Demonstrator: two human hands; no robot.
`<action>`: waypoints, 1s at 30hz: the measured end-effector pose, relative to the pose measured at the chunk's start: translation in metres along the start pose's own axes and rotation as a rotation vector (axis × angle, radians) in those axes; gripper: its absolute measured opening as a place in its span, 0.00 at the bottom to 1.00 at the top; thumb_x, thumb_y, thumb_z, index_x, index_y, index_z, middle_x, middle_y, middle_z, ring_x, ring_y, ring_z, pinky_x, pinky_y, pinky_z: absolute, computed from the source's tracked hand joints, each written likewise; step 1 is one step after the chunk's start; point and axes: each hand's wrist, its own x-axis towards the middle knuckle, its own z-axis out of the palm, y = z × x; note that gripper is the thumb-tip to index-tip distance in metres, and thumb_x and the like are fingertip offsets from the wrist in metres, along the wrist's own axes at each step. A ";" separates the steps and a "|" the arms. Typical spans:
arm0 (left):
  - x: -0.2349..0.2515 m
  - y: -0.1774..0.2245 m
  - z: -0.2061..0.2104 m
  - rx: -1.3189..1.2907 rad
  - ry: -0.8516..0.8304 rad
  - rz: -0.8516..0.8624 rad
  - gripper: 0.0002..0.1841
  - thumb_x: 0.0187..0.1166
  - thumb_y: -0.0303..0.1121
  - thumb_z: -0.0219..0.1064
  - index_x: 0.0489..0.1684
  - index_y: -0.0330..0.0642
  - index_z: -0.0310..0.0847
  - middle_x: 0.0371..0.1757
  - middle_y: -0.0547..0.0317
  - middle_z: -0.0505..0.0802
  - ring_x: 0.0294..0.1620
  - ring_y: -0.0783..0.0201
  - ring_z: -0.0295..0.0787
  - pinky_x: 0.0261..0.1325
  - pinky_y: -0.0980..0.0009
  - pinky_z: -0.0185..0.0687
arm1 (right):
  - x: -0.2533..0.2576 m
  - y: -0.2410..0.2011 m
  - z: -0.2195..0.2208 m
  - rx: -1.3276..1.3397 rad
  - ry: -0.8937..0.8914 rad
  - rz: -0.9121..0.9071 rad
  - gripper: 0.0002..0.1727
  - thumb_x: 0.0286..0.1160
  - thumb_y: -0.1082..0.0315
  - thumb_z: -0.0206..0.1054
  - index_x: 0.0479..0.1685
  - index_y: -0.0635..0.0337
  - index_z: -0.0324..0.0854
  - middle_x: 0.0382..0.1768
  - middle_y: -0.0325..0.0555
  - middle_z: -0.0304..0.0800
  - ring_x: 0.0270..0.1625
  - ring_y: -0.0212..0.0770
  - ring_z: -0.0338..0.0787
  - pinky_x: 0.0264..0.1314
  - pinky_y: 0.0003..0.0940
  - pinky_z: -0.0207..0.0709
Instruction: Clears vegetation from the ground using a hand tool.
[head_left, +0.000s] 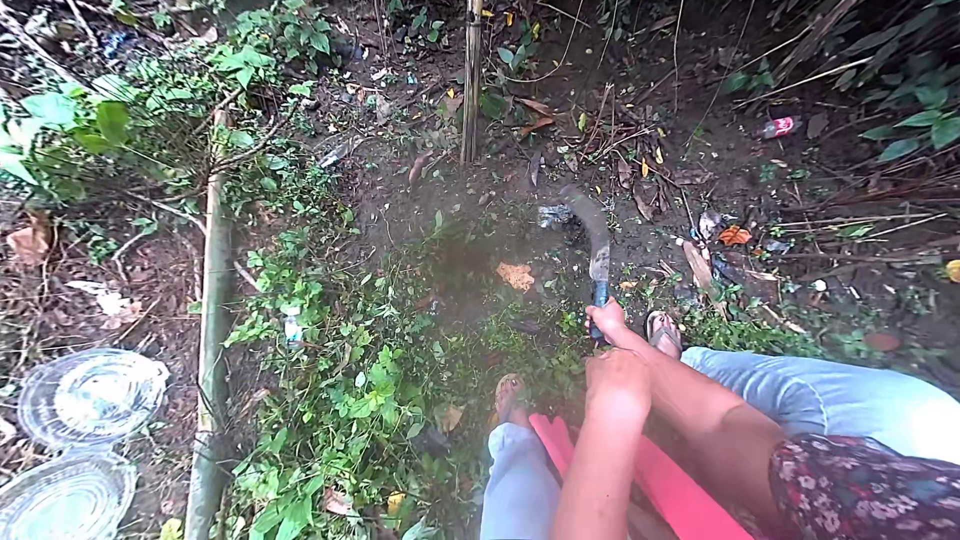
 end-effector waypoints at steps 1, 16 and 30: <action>0.000 0.001 0.000 0.006 0.000 0.005 0.19 0.91 0.38 0.58 0.65 0.30 0.81 0.70 0.38 0.87 0.75 0.43 0.82 0.72 0.45 0.77 | 0.002 -0.008 0.012 0.103 -0.001 0.020 0.31 0.81 0.72 0.67 0.82 0.65 0.61 0.49 0.57 0.84 0.36 0.44 0.90 0.42 0.40 0.87; -0.004 0.004 0.000 0.013 -0.015 -0.036 0.16 0.90 0.24 0.48 0.65 0.30 0.80 0.71 0.38 0.86 0.74 0.43 0.82 0.71 0.45 0.78 | 0.024 -0.023 0.016 0.156 -0.030 0.070 0.26 0.80 0.72 0.68 0.76 0.70 0.67 0.51 0.58 0.83 0.41 0.44 0.90 0.48 0.38 0.86; -0.002 0.005 -0.001 0.007 -0.033 -0.013 0.16 0.90 0.24 0.49 0.63 0.30 0.82 0.70 0.39 0.87 0.74 0.44 0.82 0.71 0.46 0.78 | 0.028 -0.028 0.005 0.233 0.004 0.056 0.27 0.83 0.72 0.66 0.78 0.68 0.64 0.47 0.58 0.83 0.37 0.44 0.89 0.42 0.39 0.86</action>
